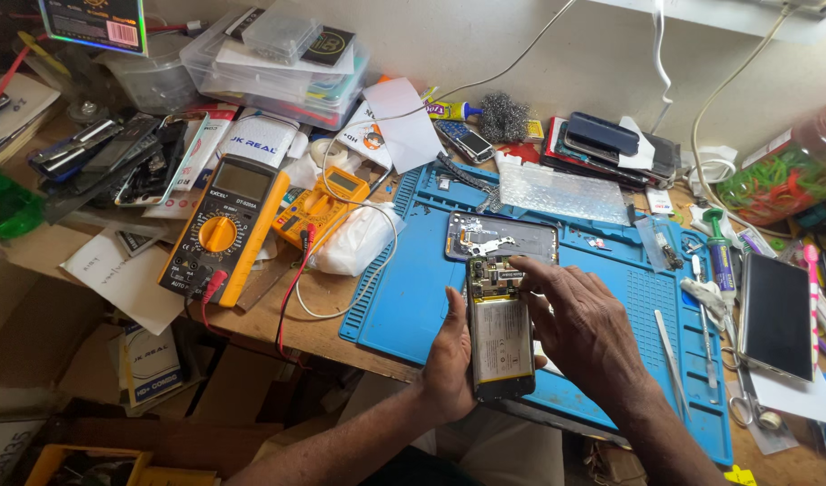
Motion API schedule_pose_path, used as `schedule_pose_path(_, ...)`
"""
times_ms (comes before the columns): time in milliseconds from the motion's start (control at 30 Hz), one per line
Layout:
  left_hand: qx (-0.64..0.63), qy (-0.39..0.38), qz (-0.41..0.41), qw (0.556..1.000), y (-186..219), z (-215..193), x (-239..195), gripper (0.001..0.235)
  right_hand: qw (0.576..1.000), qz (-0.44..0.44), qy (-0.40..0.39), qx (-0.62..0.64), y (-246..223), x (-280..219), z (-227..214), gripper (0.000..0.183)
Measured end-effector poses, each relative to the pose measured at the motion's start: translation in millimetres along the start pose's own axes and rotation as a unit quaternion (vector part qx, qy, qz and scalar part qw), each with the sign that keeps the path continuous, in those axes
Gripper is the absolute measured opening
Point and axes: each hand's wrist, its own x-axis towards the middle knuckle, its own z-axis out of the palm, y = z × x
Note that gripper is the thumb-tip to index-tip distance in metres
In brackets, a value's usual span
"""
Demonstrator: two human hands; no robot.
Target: The person uses a small screwdriver to remove screws from a disassembled mobile phone on a blue work mat. They then use tweezers to lift and remove the motherboard from the phone's chassis, placing it on a white paper sheet. The person continues to manipulate the motherboard and other internal components with tweezers.
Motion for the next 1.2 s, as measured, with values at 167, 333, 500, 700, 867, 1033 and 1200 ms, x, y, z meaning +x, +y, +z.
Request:
schedule_pose_path(167,0.033,0.014,0.001,0.999,0,-1,1,0.096,0.997,0.011,-0.048,-0.054,-3,1,-2,0.051)
schedule_pose_path(333,0.002,0.002,0.003,1.0,-4,-3,2,0.094,0.997,-0.046,-0.03,-0.062,-9,2,-9,0.058)
schedule_pose_path(500,-0.023,0.023,-0.002,0.999,-1,-4,8,0.091,0.999,-0.027,-0.019,-0.032,-9,4,-8,0.053)
schedule_pose_path(700,-0.017,0.02,0.019,0.999,8,7,7,0.092,0.99,0.11,0.022,0.087,-8,-9,0,0.027)
schedule_pose_path(867,0.018,0.041,-0.001,0.999,7,10,5,0.091,0.984,0.109,-0.001,0.14,-3,-4,2,0.028)
schedule_pose_path(1033,0.025,-0.022,-0.008,0.999,5,-3,6,0.093,0.986,0.133,0.0,0.099,-4,-3,-4,0.022)
schedule_pose_path(1200,-0.008,0.049,0.032,0.998,6,8,4,0.093,0.978,0.18,-0.006,0.101,-12,-22,-9,0.024)
